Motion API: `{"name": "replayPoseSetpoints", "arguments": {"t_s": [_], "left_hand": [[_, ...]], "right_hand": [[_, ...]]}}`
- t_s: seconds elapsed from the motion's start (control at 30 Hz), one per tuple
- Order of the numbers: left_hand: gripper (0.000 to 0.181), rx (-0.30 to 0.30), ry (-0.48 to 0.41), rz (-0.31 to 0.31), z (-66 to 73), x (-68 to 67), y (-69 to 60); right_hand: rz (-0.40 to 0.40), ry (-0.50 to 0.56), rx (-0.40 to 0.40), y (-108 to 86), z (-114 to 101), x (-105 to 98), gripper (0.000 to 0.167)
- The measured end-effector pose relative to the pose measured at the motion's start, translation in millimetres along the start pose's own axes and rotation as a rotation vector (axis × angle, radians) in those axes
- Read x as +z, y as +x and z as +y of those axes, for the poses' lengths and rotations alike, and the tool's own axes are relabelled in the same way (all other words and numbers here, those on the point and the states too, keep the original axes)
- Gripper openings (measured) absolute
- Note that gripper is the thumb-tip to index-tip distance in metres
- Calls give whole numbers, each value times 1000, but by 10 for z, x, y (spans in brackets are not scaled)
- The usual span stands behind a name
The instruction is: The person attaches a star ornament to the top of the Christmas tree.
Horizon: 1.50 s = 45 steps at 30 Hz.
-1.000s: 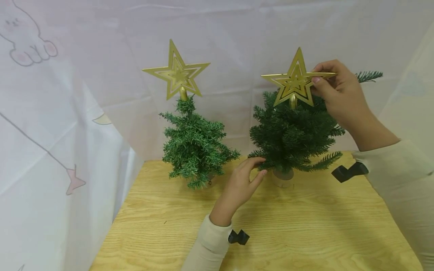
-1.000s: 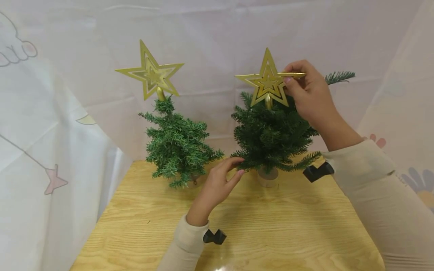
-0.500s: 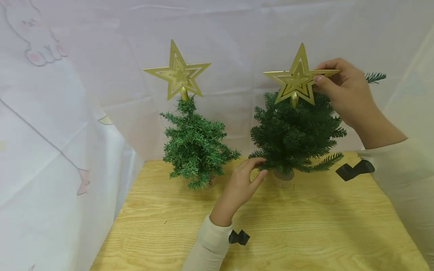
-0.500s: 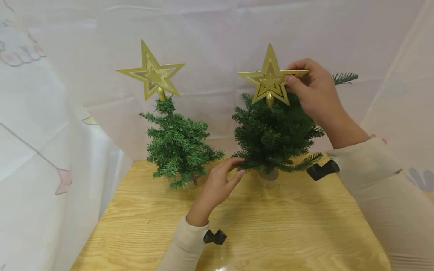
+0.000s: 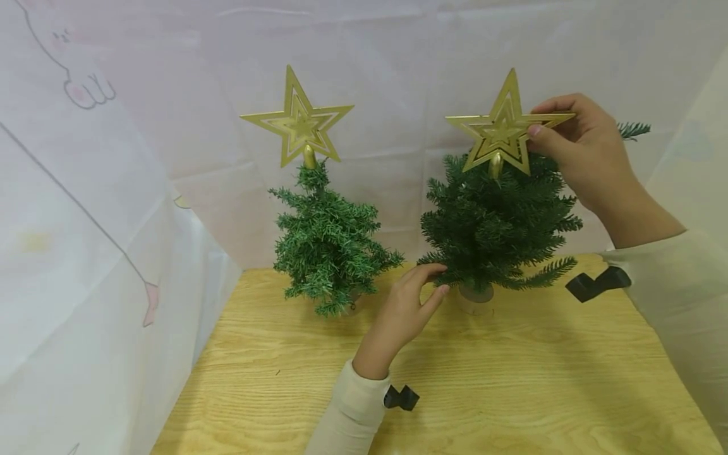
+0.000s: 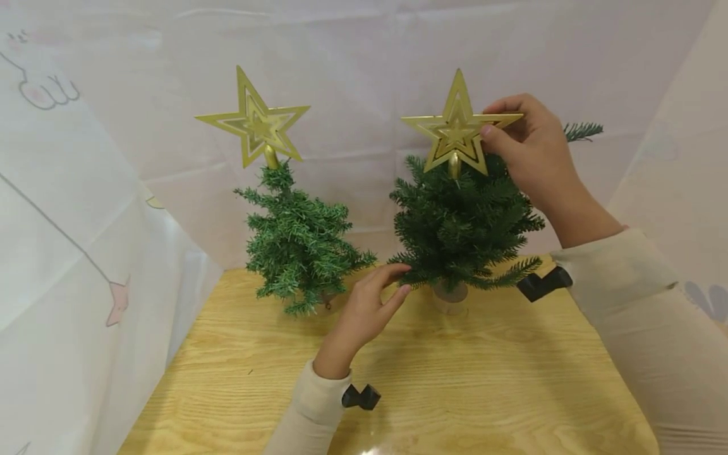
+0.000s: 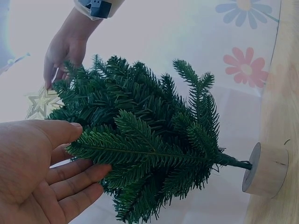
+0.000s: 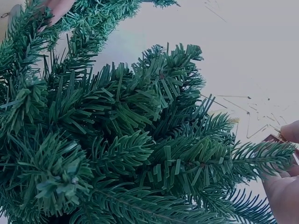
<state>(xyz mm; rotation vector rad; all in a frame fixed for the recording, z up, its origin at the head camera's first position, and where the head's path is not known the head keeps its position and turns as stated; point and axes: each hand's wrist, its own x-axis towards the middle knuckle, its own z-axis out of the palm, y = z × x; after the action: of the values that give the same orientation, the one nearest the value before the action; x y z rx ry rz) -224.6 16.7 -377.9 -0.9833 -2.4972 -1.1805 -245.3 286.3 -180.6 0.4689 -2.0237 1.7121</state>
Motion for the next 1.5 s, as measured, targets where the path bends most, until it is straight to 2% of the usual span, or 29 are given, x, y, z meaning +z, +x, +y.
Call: {"name": "replayPoseSetpoints", "arguments": {"t_s": [0.13,0.33,0.5,0.7,0.83,0.93,1.07,1.23,1.5], "left_hand": [[44,1,0,-1,5,-3,2],[41,-2,4,-3,12,-5,1],[42,-16,13,-7,9,-2,1],[43,-5,3,-6,5,-5,1],[44,-3,0,-6,-2,-7,1],[44,-2,2,-4,-1,-8,0],[43,-4,5,-5,3,-6,-3],[42,-10,4,-8,10,-9,-2],[42,-5,-1,-5,1,-7,1]], "right_hand": [[-6,114,3,12,31,-23,28],[-3,248,60,38,57,-57,36],[-4,278,61,45,71,-66,35],[-4,192,47,45,61,-55,28],[13,44,37,36,41,-39,27],[22,-45,-1,26,28,-18,28],[31,-103,-60,28,25,5,28],[49,-241,-96,37,29,7,29],[44,-288,-73,35,17,1,30]]}}
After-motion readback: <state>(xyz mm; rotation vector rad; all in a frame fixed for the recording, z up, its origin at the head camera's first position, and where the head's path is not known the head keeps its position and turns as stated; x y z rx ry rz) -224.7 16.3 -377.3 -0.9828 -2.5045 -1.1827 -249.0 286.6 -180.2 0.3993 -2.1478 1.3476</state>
